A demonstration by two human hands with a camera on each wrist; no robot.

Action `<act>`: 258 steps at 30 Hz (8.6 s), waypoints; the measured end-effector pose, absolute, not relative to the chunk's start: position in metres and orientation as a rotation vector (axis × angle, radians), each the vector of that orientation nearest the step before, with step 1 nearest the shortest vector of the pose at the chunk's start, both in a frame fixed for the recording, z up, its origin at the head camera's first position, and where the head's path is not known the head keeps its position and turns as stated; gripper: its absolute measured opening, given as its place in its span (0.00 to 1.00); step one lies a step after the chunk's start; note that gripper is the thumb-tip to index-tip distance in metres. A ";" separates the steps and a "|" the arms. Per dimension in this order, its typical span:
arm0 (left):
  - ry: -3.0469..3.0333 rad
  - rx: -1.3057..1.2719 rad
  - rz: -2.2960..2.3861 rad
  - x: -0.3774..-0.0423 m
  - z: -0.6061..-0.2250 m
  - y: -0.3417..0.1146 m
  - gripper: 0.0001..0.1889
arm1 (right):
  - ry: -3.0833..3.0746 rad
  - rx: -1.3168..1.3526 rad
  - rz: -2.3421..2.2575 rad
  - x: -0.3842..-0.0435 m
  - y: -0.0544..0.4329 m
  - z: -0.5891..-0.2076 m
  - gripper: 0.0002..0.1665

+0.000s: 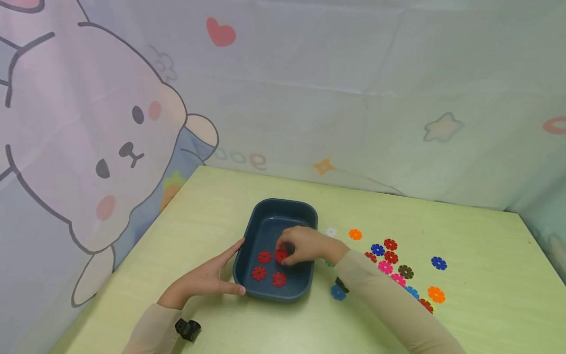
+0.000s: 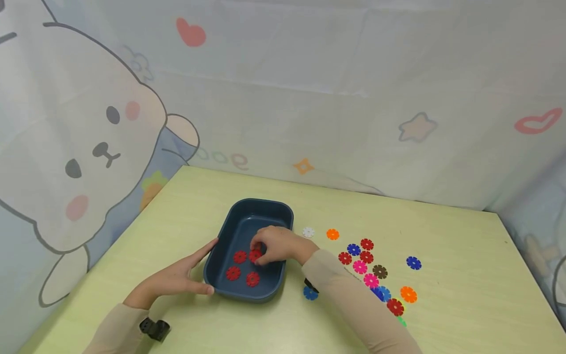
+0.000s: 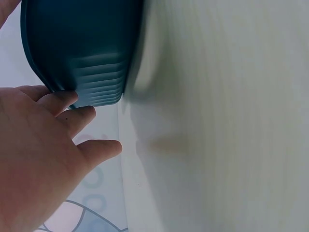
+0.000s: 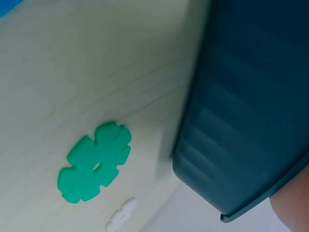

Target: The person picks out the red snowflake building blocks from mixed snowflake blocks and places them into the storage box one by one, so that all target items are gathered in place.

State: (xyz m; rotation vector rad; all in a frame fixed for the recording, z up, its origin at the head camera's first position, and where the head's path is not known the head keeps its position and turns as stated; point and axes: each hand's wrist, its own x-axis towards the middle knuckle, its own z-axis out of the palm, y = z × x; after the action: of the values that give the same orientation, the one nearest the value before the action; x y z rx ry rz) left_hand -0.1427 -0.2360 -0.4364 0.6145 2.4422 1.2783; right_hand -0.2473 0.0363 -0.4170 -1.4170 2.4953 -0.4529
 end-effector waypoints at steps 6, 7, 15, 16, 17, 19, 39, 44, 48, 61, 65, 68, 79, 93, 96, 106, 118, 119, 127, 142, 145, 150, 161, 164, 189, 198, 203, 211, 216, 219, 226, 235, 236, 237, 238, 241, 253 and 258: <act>2.432 0.596 1.285 -0.142 -0.437 -0.236 0.58 | 2.528 -1.351 -0.397 -0.247 0.036 -0.420 0.17; 2.432 0.594 1.285 -0.143 -0.437 -0.236 0.58 | 2.534 -1.345 -0.393 -0.248 0.035 -0.420 0.16; 2.437 0.596 1.294 -0.142 -0.437 -0.236 0.58 | 2.578 -1.293 -0.333 -0.247 0.033 -0.421 0.16; 2.437 0.602 1.296 -0.142 -0.437 -0.236 0.58 | 2.580 -1.284 -0.323 -0.247 0.033 -0.421 0.16; 2.439 0.611 1.295 -0.142 -0.436 -0.236 0.58 | 2.581 -1.275 -0.313 -0.247 0.032 -0.421 0.15; 2.440 0.626 1.298 -0.142 -0.436 -0.236 0.58 | 2.584 -1.253 -0.291 -0.246 0.032 -0.420 0.15; 2.425 0.580 1.308 -0.141 -0.437 -0.235 0.58 | 2.583 -1.207 -0.200 -0.245 0.027 -0.422 0.14; 2.425 0.618 1.299 -0.143 -0.439 -0.235 0.58 | 2.578 -1.220 -0.212 -0.245 0.028 -0.422 0.16; 2.415 0.628 1.303 -0.143 -0.440 -0.235 0.58 | 2.574 -1.248 -0.244 -0.245 0.030 -0.421 0.18; 2.422 0.588 1.314 -0.143 -0.438 -0.236 0.59 | 2.502 -1.416 -0.596 -0.248 0.056 -0.400 0.22; 2.433 0.587 1.299 -0.143 -0.438 -0.236 0.59 | 2.514 -1.402 -0.639 -0.248 0.073 -0.391 0.22; 2.442 0.605 1.283 -0.143 -0.438 -0.236 0.59 | 2.521 -1.387 -0.670 -0.246 0.087 -0.387 0.22; 2.440 0.600 1.284 -0.142 -0.437 -0.235 0.59 | 2.575 -1.233 -0.785 -0.237 0.147 -0.387 0.20; 2.430 0.619 1.298 -0.142 -0.438 -0.236 0.58 | 2.535 -0.981 -0.779 -0.221 0.201 -0.416 0.23; 2.428 0.626 1.299 -0.142 -0.438 -0.236 0.59 | 2.522 -0.947 -0.750 -0.220 0.206 -0.422 0.23; 2.426 0.645 1.306 -0.142 -0.438 -0.236 0.58 | 2.521 -0.981 -0.633 -0.223 0.212 -0.430 0.20; 2.418 0.655 1.316 -0.141 -0.438 -0.237 0.58 | 2.539 -0.976 -0.573 -0.226 0.217 -0.433 0.17; 2.419 0.658 1.317 -0.141 -0.438 -0.237 0.58 | 2.541 -0.979 -0.568 -0.226 0.217 -0.432 0.16; 2.418 0.643 1.321 -0.141 -0.439 -0.237 0.58 | 2.558 -0.984 -0.532 -0.226 0.217 -0.432 0.13; 2.423 0.630 1.321 -0.141 -0.439 -0.236 0.58 | 2.519 -0.923 -0.596 -0.224 0.218 -0.432 0.14; 2.421 0.622 1.323 -0.141 -0.439 -0.237 0.58 | 2.514 -0.898 -0.605 -0.223 0.217 -0.431 0.13; 2.423 0.635 1.325 -0.140 -0.439 -0.237 0.58 | 2.528 -0.868 -0.588 -0.219 0.215 -0.429 0.12; 2.424 0.629 1.332 -0.140 -0.440 -0.238 0.58 | 2.556 -0.870 -0.542 -0.218 0.216 -0.431 0.12; 2.420 0.630 1.339 -0.140 -0.440 -0.238 0.58 | 2.544 -0.883 -0.541 -0.218 0.216 -0.430 0.12; 2.384 0.615 1.360 -0.140 -0.439 -0.237 0.58 | 2.614 -1.154 -0.595 -0.231 0.193 -0.398 0.11; 2.396 0.591 1.342 -0.141 -0.439 -0.235 0.59 | 2.628 -1.188 -0.607 -0.240 0.167 -0.383 0.14; 2.389 0.573 1.346 -0.141 -0.439 -0.234 0.59 | 2.617 -1.236 -0.626 -0.243 0.149 -0.376 0.13; 2.375 0.575 1.367 -0.139 -0.440 -0.235 0.59 | 2.610 -1.339 -0.667 -0.251 0.121 -0.370 0.11; 2.393 0.605 1.366 -0.138 -0.441 -0.236 0.58 | 2.593 -1.343 -0.691 -0.256 0.103 -0.370 0.12; 2.399 0.623 1.360 -0.138 -0.441 -0.238 0.58 | 2.588 -1.348 -0.687 -0.257 0.091 -0.371 0.14; 2.386 0.596 1.356 -0.137 -0.441 -0.239 0.58 | 2.571 -1.419 -0.677 -0.258 0.065 -0.375 0.17; 2.400 0.596 1.333 -0.136 -0.439 -0.239 0.59 | 2.564 -1.438 -0.662 -0.262 0.040 -0.385 0.18; 2.400 0.599 1.333 -0.136 -0.439 -0.239 0.58 | 2.563 -1.430 -0.660 -0.262 0.037 -0.387 0.18; 2.398 0.601 1.335 -0.136 -0.439 -0.239 0.58 | 2.566 -1.427 -0.654 -0.262 0.035 -0.388 0.18; 2.396 0.603 1.339 -0.136 -0.439 -0.239 0.58 | 2.568 -1.421 -0.649 -0.262 0.033 -0.389 0.19; 2.390 0.608 1.347 -0.136 -0.439 -0.239 0.58 | 2.571 -1.413 -0.633 -0.262 0.027 -0.392 0.19; 2.386 0.604 1.345 -0.136 -0.439 -0.239 0.58 | 2.586 -1.384 -0.632 -0.265 0.014 -0.409 0.20; 2.383 0.609 1.351 -0.136 -0.440 -0.240 0.58 | 2.587 -1.353 -0.642 -0.267 0.011 -0.414 0.20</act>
State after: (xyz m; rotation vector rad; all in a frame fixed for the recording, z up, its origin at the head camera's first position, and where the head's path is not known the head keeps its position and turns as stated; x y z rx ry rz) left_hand -0.1360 -0.2396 -0.4398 0.6091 2.3828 1.3513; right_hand -0.2669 0.0109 -0.4144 -1.3532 2.5873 -0.6415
